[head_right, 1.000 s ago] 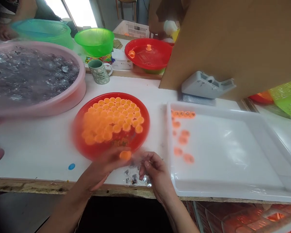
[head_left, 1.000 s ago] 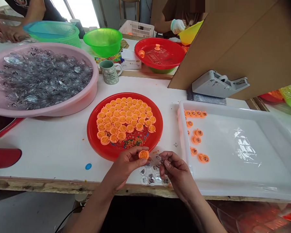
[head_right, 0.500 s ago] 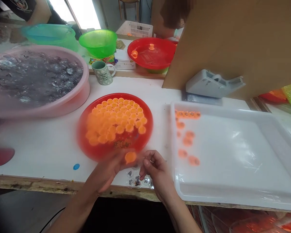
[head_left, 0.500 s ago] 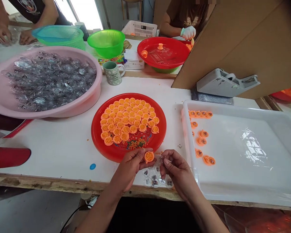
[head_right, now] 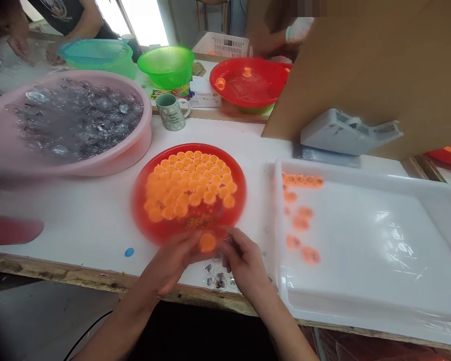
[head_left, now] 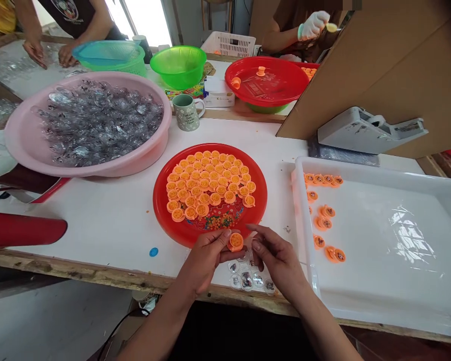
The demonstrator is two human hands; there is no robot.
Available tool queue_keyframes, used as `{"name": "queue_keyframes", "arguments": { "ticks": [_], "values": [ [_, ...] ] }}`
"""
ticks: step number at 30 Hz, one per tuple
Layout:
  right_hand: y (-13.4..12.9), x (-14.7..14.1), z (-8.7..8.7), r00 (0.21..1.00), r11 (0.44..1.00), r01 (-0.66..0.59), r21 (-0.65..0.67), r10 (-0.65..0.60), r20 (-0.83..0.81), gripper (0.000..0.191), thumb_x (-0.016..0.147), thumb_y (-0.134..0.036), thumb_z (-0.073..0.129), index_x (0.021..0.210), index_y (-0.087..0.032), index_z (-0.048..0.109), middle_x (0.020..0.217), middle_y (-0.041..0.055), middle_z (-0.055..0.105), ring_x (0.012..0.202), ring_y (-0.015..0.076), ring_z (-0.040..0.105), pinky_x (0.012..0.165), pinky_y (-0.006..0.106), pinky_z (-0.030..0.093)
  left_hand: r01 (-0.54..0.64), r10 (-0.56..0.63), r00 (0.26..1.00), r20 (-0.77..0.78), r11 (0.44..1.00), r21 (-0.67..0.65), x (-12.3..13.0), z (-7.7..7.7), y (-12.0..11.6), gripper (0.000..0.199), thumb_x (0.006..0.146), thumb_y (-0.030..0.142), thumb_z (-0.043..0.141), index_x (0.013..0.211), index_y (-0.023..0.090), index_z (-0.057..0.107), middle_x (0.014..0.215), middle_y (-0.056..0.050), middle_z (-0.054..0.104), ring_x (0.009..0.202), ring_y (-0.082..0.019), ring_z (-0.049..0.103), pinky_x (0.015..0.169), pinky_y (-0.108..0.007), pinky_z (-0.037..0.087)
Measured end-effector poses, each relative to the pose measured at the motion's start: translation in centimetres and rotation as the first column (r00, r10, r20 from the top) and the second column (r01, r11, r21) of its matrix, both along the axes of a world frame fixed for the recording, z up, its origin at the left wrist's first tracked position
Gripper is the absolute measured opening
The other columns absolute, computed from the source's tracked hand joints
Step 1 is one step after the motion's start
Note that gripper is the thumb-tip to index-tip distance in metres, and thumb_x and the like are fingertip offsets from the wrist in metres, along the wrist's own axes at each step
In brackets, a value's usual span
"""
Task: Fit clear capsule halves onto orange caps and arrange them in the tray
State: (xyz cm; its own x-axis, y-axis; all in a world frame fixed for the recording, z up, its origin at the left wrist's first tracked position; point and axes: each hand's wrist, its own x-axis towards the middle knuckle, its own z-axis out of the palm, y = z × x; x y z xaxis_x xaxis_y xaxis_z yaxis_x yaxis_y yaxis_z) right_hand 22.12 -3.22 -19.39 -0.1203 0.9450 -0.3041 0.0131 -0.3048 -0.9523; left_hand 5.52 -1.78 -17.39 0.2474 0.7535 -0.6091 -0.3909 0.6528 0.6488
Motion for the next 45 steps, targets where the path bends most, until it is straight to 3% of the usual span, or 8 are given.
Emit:
{"name": "queue_keyframes", "arguments": {
  "ticks": [6, 11, 14, 21, 24, 29, 36, 45],
  "values": [
    [0.2, 0.3, -0.5, 0.994, 0.996, 0.036, -0.087, -0.045, -0.101, 0.022, 0.08, -0.038, 0.071, 0.09, -0.019, 0.07, 0.071, 0.0015, 0.066, 0.062, 0.0133, 0.054, 0.058, 0.027, 0.044, -0.001, 0.006, 0.993, -0.119, 0.999, 0.05, -0.6, 0.0, 0.2, 0.026, 0.076, 0.035, 0.075, 0.094, 0.017, 0.072, 0.097, -0.005, 0.069, 0.093, -0.021, 0.068, 0.084, -0.033, 0.059],
    [0.1, 0.2, -1.0, 0.959, 0.987, 0.079, -0.138, -0.113, -0.262, 0.022, 0.075, -0.033, 0.077, 0.089, -0.02, 0.066, 0.076, 0.0009, 0.067, 0.063, 0.0127, 0.056, 0.058, 0.026, 0.045, 0.022, -0.014, 0.982, -0.189, 0.999, 0.043, -0.6, 0.9, 0.6, 0.025, 0.074, 0.04, 0.074, 0.088, 0.021, 0.066, 0.077, 0.002, 0.062, 0.071, -0.016, 0.067, 0.064, -0.028, 0.057],
    [0.3, 0.1, -0.6, 0.947, 0.989, 0.064, -0.133, -0.102, -0.305, 0.026, 0.075, -0.034, 0.077, 0.095, -0.021, 0.066, 0.076, 0.001, 0.067, 0.067, 0.0151, 0.061, 0.06, 0.028, 0.049, 0.074, -0.061, 0.98, -0.189, 0.995, 0.065, -0.7, 0.6, 0.7, 0.031, 0.077, 0.047, 0.068, 0.085, 0.018, 0.067, 0.074, -0.001, 0.061, 0.064, -0.014, 0.062, 0.057, -0.025, 0.051],
    [1.2, 0.0, -0.2, 0.95, 0.986, 0.04, -0.161, -0.087, -0.299, 0.024, 0.072, -0.033, 0.079, 0.088, -0.019, 0.069, 0.07, 0.001, 0.069, 0.06, 0.0145, 0.062, 0.06, 0.029, 0.051, 0.231, -0.193, 0.955, -0.224, 0.961, 0.154, -1.2, -0.1, 0.6, 0.032, 0.073, 0.028, 0.073, 0.103, 0.019, 0.069, 0.08, -0.001, 0.065, 0.07, -0.013, 0.055, 0.062, -0.024, 0.043],
    [1.3, 0.0, -0.2, 0.917, 0.978, 0.067, -0.195, -0.138, -0.374, 0.022, 0.07, -0.03, 0.081, 0.083, -0.019, 0.067, 0.068, -0.001, 0.067, 0.058, 0.0109, 0.058, 0.058, 0.024, 0.047, 0.209, -0.182, 0.968, -0.175, 0.966, 0.149, -1.3, 0.1, 0.7, 0.027, 0.076, 0.026, 0.071, 0.102, 0.02, 0.066, 0.086, -0.001, 0.064, 0.072, -0.013, 0.058, 0.064, -0.025, 0.046],
    [0.9, 0.1, -0.3, 0.897, 0.972, 0.054, -0.227, -0.147, -0.417, 0.023, 0.07, -0.028, 0.082, 0.083, -0.019, 0.065, 0.071, -0.0007, 0.067, 0.058, 0.01, 0.056, 0.057, 0.022, 0.045, 0.162, -0.158, 0.987, -0.04, 0.979, 0.12, -1.3, 0.0, 1.0, 0.023, 0.079, 0.024, 0.071, 0.1, 0.019, 0.062, 0.108, -0.005, 0.061, 0.099, -0.021, 0.063, 0.086, -0.036, 0.053],
    [0.6, 0.3, -0.3, 0.959, 0.995, 0.021, -0.094, -0.047, -0.279, 0.016, 0.078, -0.03, 0.075, 0.083, -0.02, 0.064, 0.074, 0.001, 0.07, 0.067, 0.0144, 0.064, 0.063, 0.028, 0.053, 0.216, -0.185, 0.97, -0.16, 0.956, 0.2, -1.4, 0.1, 0.8, 0.024, 0.083, 0.023, 0.066, 0.106, 0.021, 0.062, 0.089, 0.0, 0.063, 0.079, -0.013, 0.06, 0.068, -0.023, 0.047],
    [0.3, 0.3, 0.7, 0.987, 0.995, -0.008, 0.1, -0.008, 0.163, 0.01, 0.078, -0.022, 0.071, 0.086, -0.022, 0.065, 0.079, -0.0003, 0.068, 0.071, 0.0153, 0.064, 0.064, 0.027, 0.053, 0.481, -0.35, 0.834, -0.427, 0.84, 0.25, -0.4, 0.4, -0.1, 0.028, 0.088, 0.028, 0.057, 0.113, 0.019, 0.065, 0.092, -0.003, 0.066, 0.083, -0.017, 0.058, 0.077, -0.029, 0.047]
  ]
}}
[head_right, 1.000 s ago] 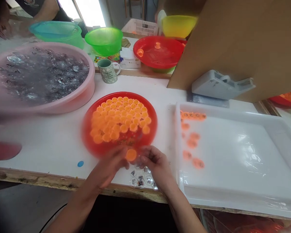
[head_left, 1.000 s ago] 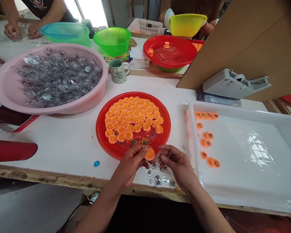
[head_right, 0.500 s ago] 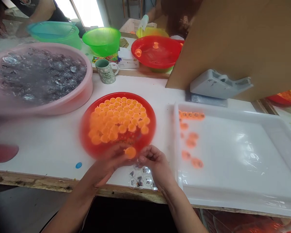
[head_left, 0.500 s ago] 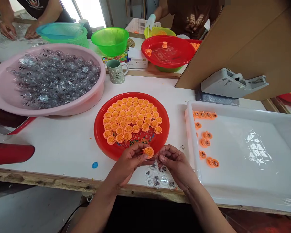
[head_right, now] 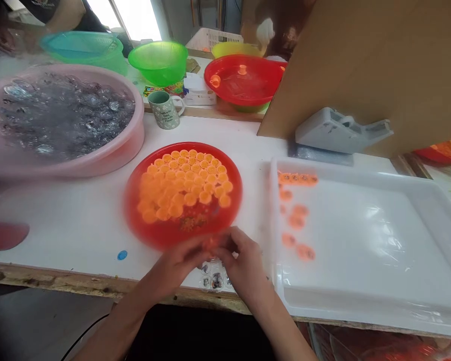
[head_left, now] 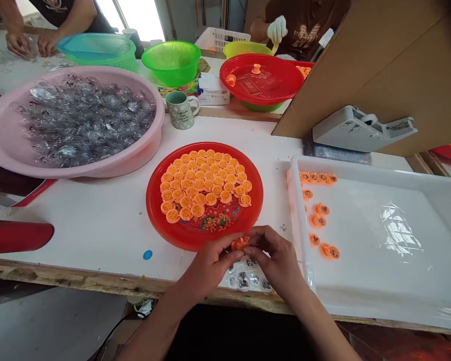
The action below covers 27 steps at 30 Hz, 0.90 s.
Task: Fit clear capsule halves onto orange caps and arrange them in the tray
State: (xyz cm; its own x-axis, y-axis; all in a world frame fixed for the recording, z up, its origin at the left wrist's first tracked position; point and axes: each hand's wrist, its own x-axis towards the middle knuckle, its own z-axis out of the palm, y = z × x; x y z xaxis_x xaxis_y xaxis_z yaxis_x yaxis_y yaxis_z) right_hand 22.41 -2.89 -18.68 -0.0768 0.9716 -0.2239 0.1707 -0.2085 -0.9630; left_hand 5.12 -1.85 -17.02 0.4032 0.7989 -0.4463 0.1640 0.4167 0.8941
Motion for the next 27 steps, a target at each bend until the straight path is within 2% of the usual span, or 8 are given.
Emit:
{"name": "queue_keyframes", "arguments": {
  "ticks": [3, 6, 9, 14, 18, 21, 27],
  "values": [
    [-0.4, -0.1, 0.3, 0.992, 0.992, -0.021, 0.122, 0.005, 0.129, 0.006, 0.081, -0.019, 0.069, 0.083, -0.022, 0.064, 0.079, -0.0006, 0.07, 0.07, 0.015, 0.065, 0.066, 0.026, 0.053, 0.04, -0.033, 0.998, -0.057, 0.99, 0.135, 0.1, 0.1, -0.2, 0.024, 0.086, 0.027, 0.06, 0.109, 0.02, 0.067, 0.088, -0.003, 0.066, 0.091, -0.02, 0.06, 0.086, -0.032, 0.047],
    [-0.8, -0.1, 0.6, 0.978, 0.963, -0.032, 0.269, -0.025, 0.205, 0.009, 0.082, -0.014, 0.067, 0.079, -0.023, 0.064, 0.076, -0.0021, 0.069, 0.066, 0.013, 0.064, 0.064, 0.023, 0.053, 0.076, -0.049, 0.993, -0.106, 0.961, 0.265, 0.2, 0.5, -0.4, 0.015, 0.088, 0.023, 0.058, 0.098, 0.021, 0.068, 0.076, -0.001, 0.062, 0.088, -0.019, 0.061, 0.09, -0.032, 0.047],
    [-1.2, -0.1, 0.7, 0.972, 0.937, -0.012, 0.348, -0.071, 0.223, 0.011, 0.081, -0.013, 0.069, 0.08, -0.023, 0.065, 0.074, -0.003, 0.069, 0.064, 0.0124, 0.065, 0.062, 0.021, 0.053, 0.095, -0.044, 0.988, -0.148, 0.928, 0.361, 0.2, 0.7, -0.7, 0.013, 0.089, 0.02, 0.056, 0.097, 0.021, 0.067, 0.082, -0.001, 0.064, 0.087, -0.017, 0.062, 0.089, -0.03, 0.047],
    [-1.8, 0.0, 0.7, 0.979, 0.936, 0.082, 0.342, -0.14, 0.148, 0.011, 0.08, -0.015, 0.073, 0.078, -0.024, 0.066, 0.074, -0.004, 0.069, 0.065, 0.0119, 0.066, 0.063, 0.02, 0.053, 0.026, 0.045, 0.991, -0.126, 0.858, 0.512, 0.5, -0.1, -1.4, 0.019, 0.089, 0.019, 0.059, 0.107, 0.023, 0.066, 0.089, -0.001, 0.068, 0.088, -0.015, 0.063, 0.086, -0.025, 0.049],
    [-2.0, 0.1, 0.5, 0.975, 0.932, 0.108, 0.345, -0.166, 0.146, 0.011, 0.079, -0.015, 0.073, 0.077, -0.024, 0.067, 0.073, -0.0041, 0.069, 0.065, 0.0118, 0.065, 0.063, 0.021, 0.052, -0.037, 0.076, 0.995, -0.057, 0.863, 0.503, 0.7, -0.4, -1.7, 0.022, 0.088, 0.018, 0.061, 0.108, 0.023, 0.067, 0.094, -0.001, 0.071, 0.087, -0.014, 0.065, 0.084, -0.024, 0.05],
    [-2.0, 0.0, 0.3, 0.978, 0.948, 0.132, 0.289, -0.171, 0.116, 0.01, 0.079, -0.017, 0.074, 0.075, -0.023, 0.067, 0.071, -0.0039, 0.068, 0.064, 0.0122, 0.064, 0.061, 0.022, 0.052, -0.064, 0.085, 0.996, -0.02, 0.86, 0.506, 0.8, -0.4, -1.7, 0.022, 0.088, 0.015, 0.061, 0.107, 0.023, 0.067, 0.099, -0.002, 0.072, 0.089, -0.013, 0.066, 0.083, -0.023, 0.051],
    [-2.1, -0.2, 0.2, 0.981, 0.963, 0.155, 0.22, -0.176, 0.082, 0.012, 0.079, -0.02, 0.074, 0.073, -0.022, 0.064, 0.07, -0.0029, 0.066, 0.064, 0.0129, 0.063, 0.06, 0.023, 0.052, -0.043, 0.083, 0.995, -0.05, 0.837, 0.546, 0.6, -0.4, -1.7, 0.023, 0.089, 0.014, 0.059, 0.108, 0.024, 0.067, 0.101, -0.001, 0.072, 0.092, -0.014, 0.065, 0.087, -0.024, 0.05]
  ]
}}
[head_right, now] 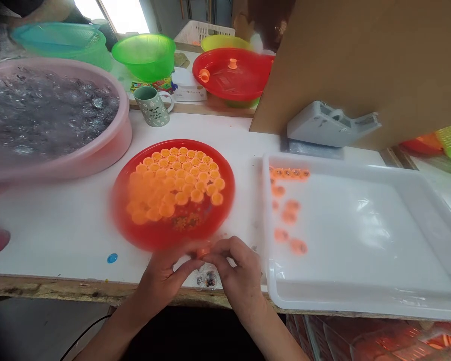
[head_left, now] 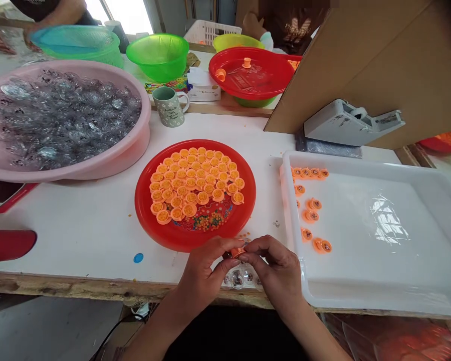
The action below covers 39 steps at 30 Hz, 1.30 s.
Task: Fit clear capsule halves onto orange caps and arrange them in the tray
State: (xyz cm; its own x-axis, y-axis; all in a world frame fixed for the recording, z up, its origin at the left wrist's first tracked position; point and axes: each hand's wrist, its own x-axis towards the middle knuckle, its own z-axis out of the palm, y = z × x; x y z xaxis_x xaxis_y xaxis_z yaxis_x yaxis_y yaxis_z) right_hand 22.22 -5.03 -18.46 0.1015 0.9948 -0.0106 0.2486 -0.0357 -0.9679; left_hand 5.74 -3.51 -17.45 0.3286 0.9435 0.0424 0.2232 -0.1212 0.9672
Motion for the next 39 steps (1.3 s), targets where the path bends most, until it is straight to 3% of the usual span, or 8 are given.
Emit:
{"name": "queue_keyframes", "arguments": {
  "ticks": [6, 10, 20, 25, 29, 32, 36, 39],
  "values": [
    [0.3, -0.1, -0.2, 0.992, 0.991, -0.107, 0.085, 0.101, 0.073, 0.02, 0.089, -0.021, 0.061, 0.108, -0.025, 0.061, 0.096, 0.0022, 0.064, 0.081, 0.0154, 0.063, 0.071, 0.027, 0.053, -0.11, 0.15, 0.979, 0.139, 0.96, -0.258, 0.4, -0.5, 0.0, 0.027, 0.086, 0.021, 0.063, 0.113, 0.024, 0.061, 0.106, -0.002, 0.072, 0.098, -0.017, 0.067, 0.087, -0.026, 0.053],
    [0.2, -0.5, -0.3, 0.984, 0.988, -0.139, 0.069, 0.13, 0.126, 0.015, 0.092, -0.019, 0.052, 0.106, -0.023, 0.056, 0.09, 0.0016, 0.063, 0.078, 0.0152, 0.061, 0.07, 0.027, 0.051, -0.138, 0.243, 0.946, 0.214, 0.901, -0.411, 0.7, -1.5, 0.2, 0.021, 0.083, 0.029, 0.065, 0.103, 0.022, 0.065, 0.098, -0.002, 0.073, 0.089, -0.018, 0.069, 0.082, -0.026, 0.057],
    [1.4, -1.0, 0.0, 0.98, 0.994, -0.019, 0.107, -0.003, 0.197, 0.01, 0.09, -0.02, 0.044, 0.098, -0.02, 0.05, 0.085, 0.0045, 0.062, 0.072, 0.0171, 0.059, 0.066, 0.03, 0.049, -0.292, 0.329, 0.938, 0.11, 0.92, -0.262, 4.0, -0.8, 1.4, 0.022, 0.085, 0.033, 0.058, 0.103, 0.02, 0.06, 0.101, -0.005, 0.071, 0.089, -0.019, 0.069, 0.077, -0.028, 0.058],
    [5.3, 5.5, 1.1, 0.994, 0.993, -0.083, -0.084, 0.088, 0.06, 0.013, 0.085, -0.031, 0.058, 0.089, -0.019, 0.059, 0.07, -0.0003, 0.062, 0.06, 0.0129, 0.055, 0.053, 0.023, 0.045, -0.128, 0.144, 0.988, 0.057, 0.965, -0.228, 5.3, -0.3, 4.5, 0.03, 0.084, 0.033, 0.061, 0.11, 0.02, 0.064, 0.098, -0.005, 0.072, 0.087, -0.019, 0.069, 0.076, -0.029, 0.057],
    [10.6, 14.3, 1.1, 0.95, 0.937, 0.253, -0.24, -0.193, 0.246, 0.029, 0.079, -0.045, 0.063, 0.084, -0.017, 0.062, 0.065, 0.0003, 0.06, 0.051, 0.0116, 0.049, 0.046, 0.023, 0.041, -0.182, 0.177, 0.977, -0.123, 0.983, -0.036, 4.9, -1.0, 7.5, 0.022, 0.08, 0.03, 0.063, 0.099, 0.023, 0.07, 0.096, -0.004, 0.072, 0.09, -0.02, 0.067, 0.078, -0.032, 0.056],
    [14.1, 18.9, -0.5, 0.9, 0.894, 0.358, -0.268, -0.253, 0.356, 0.024, 0.074, -0.038, 0.068, 0.076, -0.016, 0.061, 0.063, 0.0017, 0.06, 0.052, 0.0122, 0.051, 0.046, 0.023, 0.039, -0.25, 0.251, 0.933, -0.258, 0.967, 0.038, 4.3, -2.0, 8.8, 0.017, 0.079, 0.03, 0.06, 0.09, 0.022, 0.072, 0.094, -0.004, 0.072, 0.086, -0.021, 0.067, 0.075, -0.033, 0.055],
    [16.4, 20.1, -3.0, 0.879, 0.883, 0.362, -0.298, -0.217, 0.424, 0.02, 0.07, -0.034, 0.07, 0.069, -0.017, 0.06, 0.056, -0.0002, 0.058, 0.05, 0.0125, 0.051, 0.045, 0.023, 0.037, -0.22, 0.235, 0.901, -0.365, 0.972, 0.085, 3.9, -3.3, 9.2, 0.019, 0.08, 0.029, 0.057, 0.089, 0.021, 0.071, 0.092, -0.005, 0.072, 0.081, -0.02, 0.067, 0.073, -0.032, 0.056],
    [16.5, 19.5, -3.6, 0.863, 0.888, 0.344, -0.304, -0.172, 0.475, 0.02, 0.071, -0.036, 0.068, 0.068, -0.018, 0.06, 0.056, -0.0009, 0.059, 0.049, 0.0125, 0.05, 0.045, 0.023, 0.036, -0.195, 0.247, 0.884, -0.396, 0.967, 0.167, 3.8, -4.2, 9.0, 0.017, 0.08, 0.028, 0.057, 0.087, 0.021, 0.071, 0.088, -0.005, 0.072, 0.077, -0.02, 0.067, 0.071, -0.033, 0.056]
  ]
}}
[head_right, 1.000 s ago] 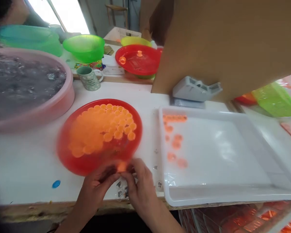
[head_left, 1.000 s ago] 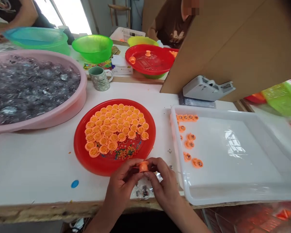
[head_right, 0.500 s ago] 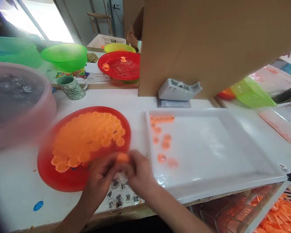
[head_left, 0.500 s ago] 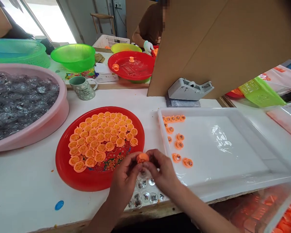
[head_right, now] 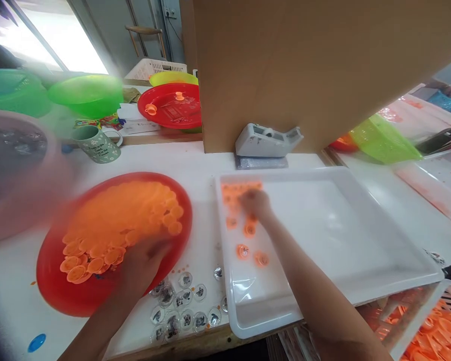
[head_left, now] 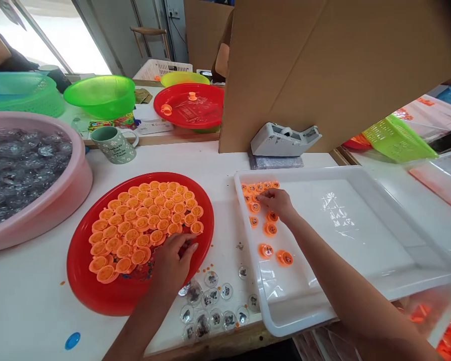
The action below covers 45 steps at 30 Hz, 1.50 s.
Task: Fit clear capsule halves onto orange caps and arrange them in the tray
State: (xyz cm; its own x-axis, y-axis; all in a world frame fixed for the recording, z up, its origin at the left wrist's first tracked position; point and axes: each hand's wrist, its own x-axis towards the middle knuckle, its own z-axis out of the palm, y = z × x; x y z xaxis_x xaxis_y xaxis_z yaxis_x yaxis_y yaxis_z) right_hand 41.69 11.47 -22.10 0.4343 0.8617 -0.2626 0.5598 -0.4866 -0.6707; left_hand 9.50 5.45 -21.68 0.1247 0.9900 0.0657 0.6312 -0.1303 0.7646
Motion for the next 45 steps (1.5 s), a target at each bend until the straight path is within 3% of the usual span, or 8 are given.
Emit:
{"name": "queue_keyframes", "arguments": {
  "ticks": [9, 18, 22, 26, 31, 34, 39, 45],
  "values": [
    [-2.1, -1.5, 1.9, 0.972, 0.986, -0.153, -0.059, 0.161, 0.168, 0.02, 0.065, -0.022, 0.075, 0.076, -0.022, 0.058, 0.07, -0.0013, 0.064, 0.061, 0.0145, 0.057, 0.053, 0.024, 0.037, 0.017, -0.015, 0.997, -0.076, 1.0, 0.023, -0.4, -0.9, -0.4, 0.018, 0.08, 0.03, 0.056, 0.086, 0.021, 0.07, 0.084, -0.005, 0.072, 0.074, -0.021, 0.067, 0.073, -0.034, 0.055],
    [-2.7, -3.4, 1.7, 0.912, 0.95, -0.308, -0.05, 0.31, 0.267, 0.016, 0.069, -0.005, 0.062, 0.072, -0.02, 0.058, 0.079, 0.0027, 0.065, 0.074, 0.018, 0.058, 0.063, 0.026, 0.038, 0.072, -0.071, 0.996, -0.059, 0.997, 0.006, -0.1, -1.0, -0.7, 0.018, 0.08, 0.032, 0.055, 0.077, 0.022, 0.07, 0.079, -0.003, 0.072, 0.073, -0.021, 0.068, 0.068, -0.032, 0.055],
    [-3.1, -1.9, 1.9, 0.929, 0.953, -0.301, -0.03, 0.3, 0.218, 0.023, 0.07, -0.007, 0.062, 0.086, -0.023, 0.063, 0.088, 0.0015, 0.067, 0.075, 0.0162, 0.06, 0.062, 0.024, 0.043, 0.068, -0.067, 0.996, -0.052, 0.997, 0.023, 0.1, -0.8, -0.8, 0.018, 0.08, 0.032, 0.055, 0.076, 0.023, 0.07, 0.078, -0.003, 0.073, 0.071, -0.02, 0.069, 0.064, -0.029, 0.055],
    [-3.4, 1.6, 2.3, 0.958, 0.98, -0.198, -0.022, 0.198, 0.207, 0.037, 0.071, -0.012, 0.066, 0.105, -0.022, 0.061, 0.1, 0.0053, 0.065, 0.078, 0.0163, 0.062, 0.061, 0.024, 0.047, 0.063, -0.062, 0.996, -0.063, 0.998, 0.024, -0.3, -0.6, -0.8, 0.018, 0.08, 0.035, 0.057, 0.077, 0.023, 0.071, 0.079, -0.002, 0.073, 0.071, -0.02, 0.069, 0.065, -0.03, 0.056],
    [-3.4, 3.1, 1.4, 0.976, 0.988, -0.143, -0.059, 0.15, 0.156, 0.027, 0.061, -0.013, 0.075, 0.085, -0.019, 0.065, 0.085, 0.0023, 0.066, 0.062, 0.0134, 0.061, 0.051, 0.022, 0.046, 0.091, -0.09, 0.995, -0.043, 0.996, 0.009, -0.1, -0.8, -1.0, 0.018, 0.08, 0.036, 0.058, 0.08, 0.024, 0.072, 0.079, -0.001, 0.074, 0.07, -0.019, 0.07, 0.062, -0.027, 0.057],
    [-2.1, 2.7, 0.7, 0.98, 0.992, -0.116, -0.051, 0.123, 0.155, 0.017, 0.063, -0.012, 0.073, 0.076, -0.017, 0.064, 0.071, -0.0011, 0.065, 0.056, 0.0121, 0.059, 0.05, 0.022, 0.045, 0.111, -0.111, 0.993, -0.047, 0.994, -0.003, 0.3, -0.9, -1.3, 0.018, 0.081, 0.037, 0.058, 0.081, 0.025, 0.073, 0.08, -0.001, 0.074, 0.068, -0.019, 0.07, 0.06, -0.026, 0.056],
    [-0.2, 2.7, 1.3, 0.976, 0.994, -0.106, -0.029, 0.109, 0.188, 0.007, 0.071, -0.017, 0.068, 0.073, -0.018, 0.061, 0.066, -0.001, 0.064, 0.058, 0.0129, 0.059, 0.053, 0.022, 0.044, 0.086, -0.086, 0.996, -0.035, 0.996, 0.002, -0.1, -0.6, -1.2, 0.018, 0.081, 0.035, 0.057, 0.08, 0.024, 0.072, 0.08, -0.002, 0.074, 0.07, -0.019, 0.069, 0.061, -0.027, 0.056],
    [-2.5, 2.3, 1.8, 0.962, 0.972, -0.221, -0.074, 0.23, 0.145, 0.019, 0.055, -0.012, 0.076, 0.063, -0.02, 0.06, 0.069, -0.0019, 0.065, 0.06, 0.0133, 0.058, 0.053, 0.022, 0.042, 0.035, -0.031, 0.992, -0.121, 0.999, 0.029, -0.8, -0.6, 0.0, 0.014, 0.082, 0.025, 0.056, 0.088, 0.021, 0.068, 0.087, -0.004, 0.071, 0.079, -0.022, 0.067, 0.076, -0.035, 0.055]
  ]
}}
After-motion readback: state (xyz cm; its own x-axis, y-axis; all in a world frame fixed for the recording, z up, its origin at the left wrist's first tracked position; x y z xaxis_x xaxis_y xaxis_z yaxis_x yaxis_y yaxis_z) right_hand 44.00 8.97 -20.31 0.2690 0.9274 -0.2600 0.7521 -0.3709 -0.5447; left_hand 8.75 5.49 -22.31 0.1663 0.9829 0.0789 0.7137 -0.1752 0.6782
